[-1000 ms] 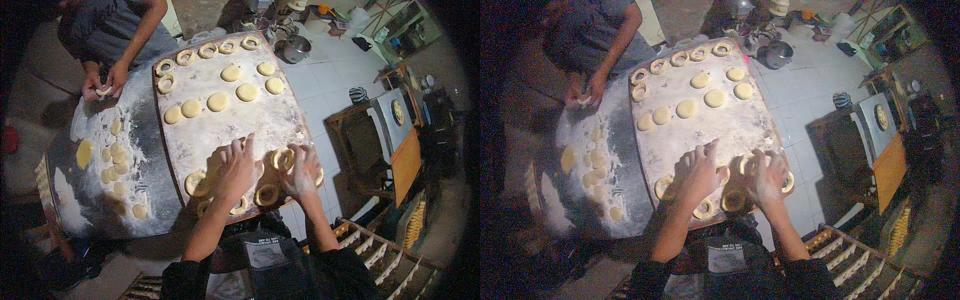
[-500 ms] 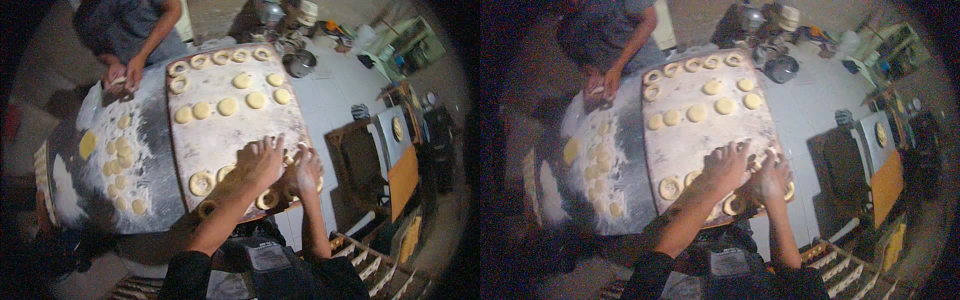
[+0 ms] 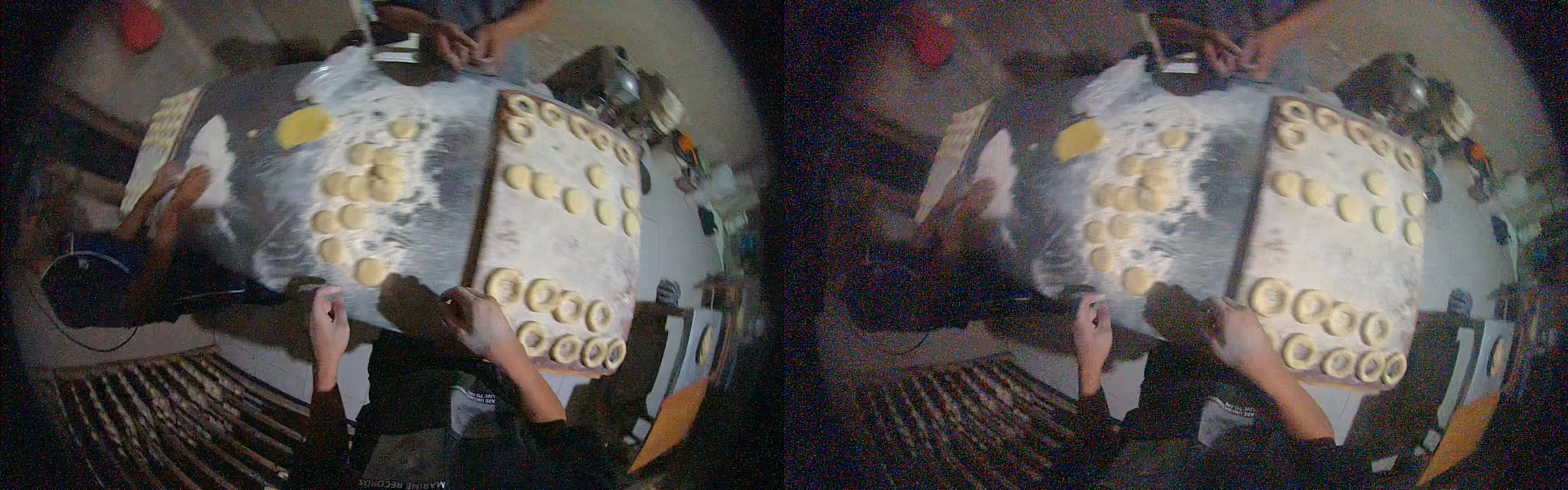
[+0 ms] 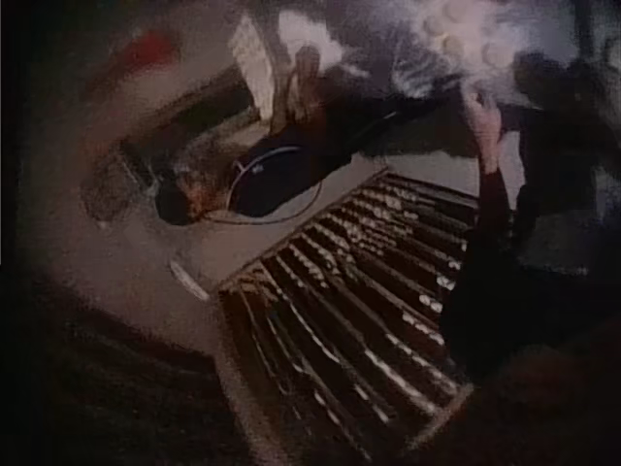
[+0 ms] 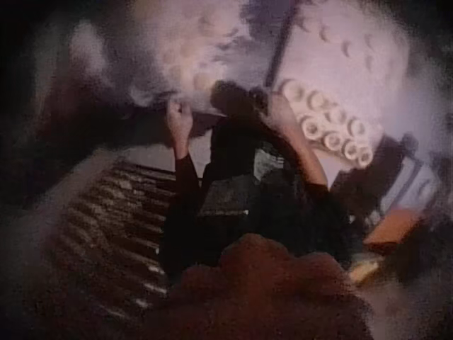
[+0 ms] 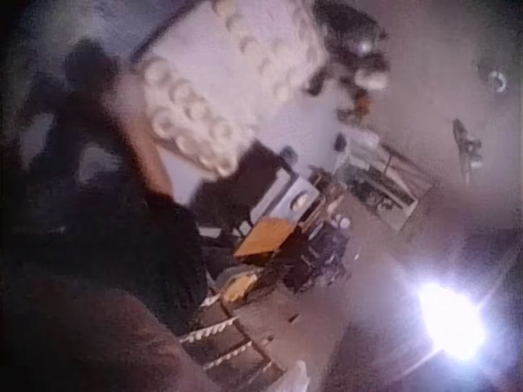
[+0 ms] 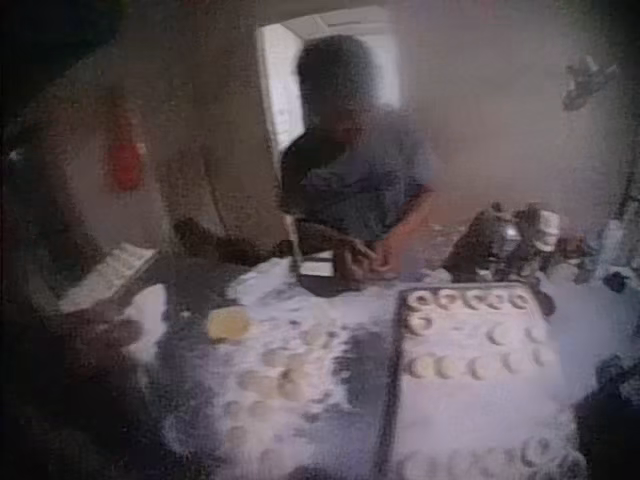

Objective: The person shapes small dough pieces into ring shapes by hand and places them on a wooden board. Another person works alongside, also shaping dough. The camera wearer occasionally moves the board to a nearby rack.

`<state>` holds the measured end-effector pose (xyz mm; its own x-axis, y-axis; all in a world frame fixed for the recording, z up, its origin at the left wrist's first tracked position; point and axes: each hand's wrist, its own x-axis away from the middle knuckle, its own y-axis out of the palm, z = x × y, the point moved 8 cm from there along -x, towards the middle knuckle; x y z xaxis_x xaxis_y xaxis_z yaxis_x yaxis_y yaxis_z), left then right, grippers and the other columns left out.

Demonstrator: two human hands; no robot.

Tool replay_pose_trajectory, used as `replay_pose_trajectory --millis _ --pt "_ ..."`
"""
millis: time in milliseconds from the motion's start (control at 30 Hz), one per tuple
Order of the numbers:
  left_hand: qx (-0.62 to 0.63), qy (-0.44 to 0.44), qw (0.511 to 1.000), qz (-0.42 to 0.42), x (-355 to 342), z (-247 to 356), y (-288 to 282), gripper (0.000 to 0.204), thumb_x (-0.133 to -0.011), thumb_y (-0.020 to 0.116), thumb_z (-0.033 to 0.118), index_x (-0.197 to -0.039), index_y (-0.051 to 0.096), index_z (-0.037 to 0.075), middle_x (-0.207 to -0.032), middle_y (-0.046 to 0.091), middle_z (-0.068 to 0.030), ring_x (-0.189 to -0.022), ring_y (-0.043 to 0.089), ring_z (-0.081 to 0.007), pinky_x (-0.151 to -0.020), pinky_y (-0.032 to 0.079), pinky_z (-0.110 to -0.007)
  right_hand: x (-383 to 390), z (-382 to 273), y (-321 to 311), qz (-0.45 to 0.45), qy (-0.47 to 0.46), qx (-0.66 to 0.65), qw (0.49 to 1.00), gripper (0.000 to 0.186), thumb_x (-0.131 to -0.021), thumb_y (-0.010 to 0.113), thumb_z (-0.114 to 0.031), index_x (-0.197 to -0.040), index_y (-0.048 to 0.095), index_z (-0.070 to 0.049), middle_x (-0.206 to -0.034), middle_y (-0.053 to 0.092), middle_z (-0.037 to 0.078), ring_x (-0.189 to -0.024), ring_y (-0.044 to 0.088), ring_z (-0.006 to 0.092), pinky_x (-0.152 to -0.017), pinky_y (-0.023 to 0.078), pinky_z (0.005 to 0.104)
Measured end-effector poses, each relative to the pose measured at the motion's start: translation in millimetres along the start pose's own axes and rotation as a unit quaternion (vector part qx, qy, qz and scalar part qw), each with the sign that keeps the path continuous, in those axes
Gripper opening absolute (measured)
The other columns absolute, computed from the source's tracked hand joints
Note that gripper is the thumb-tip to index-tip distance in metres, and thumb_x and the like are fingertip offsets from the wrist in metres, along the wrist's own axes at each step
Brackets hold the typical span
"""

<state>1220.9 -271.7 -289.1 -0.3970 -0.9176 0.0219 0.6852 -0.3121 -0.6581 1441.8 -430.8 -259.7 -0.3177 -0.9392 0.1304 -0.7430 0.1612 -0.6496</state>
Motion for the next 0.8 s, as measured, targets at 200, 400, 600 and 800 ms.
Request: replay_pose_trajectory --millis 200,400,600,800 --pt "0.074 -0.057 0.989 -0.114 -22.2 -44.5 9.9 0.023 -0.09 0.054 0.012 -0.109 0.053 -0.001 -0.095 0.062 -0.0202 -0.09 0.062 -0.0351 -0.079 0.047 -0.037 -96.9 5.8 101.4 0.13 0.112 0.013 0.985 0.031 -0.086 0.053 -0.023 -0.108 0.055 0.0 -0.097 0.062 0.023 -0.087 0.061 0.0399 -0.08 0.048 0.0442" --pt "0.204 -0.017 0.959 -0.196 -59.4 -48.3 19.5 0.034 -0.083 0.053 -0.001 -0.117 0.052 -0.003 -0.111 0.06 -0.0172 -0.106 0.057 -0.0283 -0.09 0.045 -0.037 -134.5 -91.1 103.2 -0.028 -0.013 -0.06 0.998 0.045 -0.075 0.066 -0.014 -0.113 0.048 0.001 -0.096 0.062 0.025 -0.092 0.061 0.039 -0.081 0.048 0.0432" --pt "0.283 0.062 0.925 -0.247 -88.2 1.4 -12.3 0.029 -0.078 0.064 0.003 -0.105 0.057 -0.004 -0.099 0.061 -0.0105 -0.094 0.056 -0.0221 -0.088 0.044 -0.035 -105.9 -122.0 59.5 0.014 0.013 -0.242 0.97 0.047 -0.077 0.063 -0.011 -0.118 0.039 -0.005 -0.087 0.058 0.021 -0.083 0.06 0.0371 -0.069 0.046 0.045" --pt "0.144 0.211 0.928 -0.273 -88.0 48.8 0.0 0.028 -0.073 0.065 0.002 -0.098 0.054 -0.002 -0.094 0.056 -0.0122 -0.088 0.054 -0.024 -0.083 0.044 -0.036 -117.9 -79.2 69.1 0.298 0.05 -0.073 0.95 0.053 -0.079 0.066 -0.011 -0.126 0.041 -0.007 -0.094 0.055 0.013 -0.089 0.057 0.0284 -0.076 0.047 0.036"
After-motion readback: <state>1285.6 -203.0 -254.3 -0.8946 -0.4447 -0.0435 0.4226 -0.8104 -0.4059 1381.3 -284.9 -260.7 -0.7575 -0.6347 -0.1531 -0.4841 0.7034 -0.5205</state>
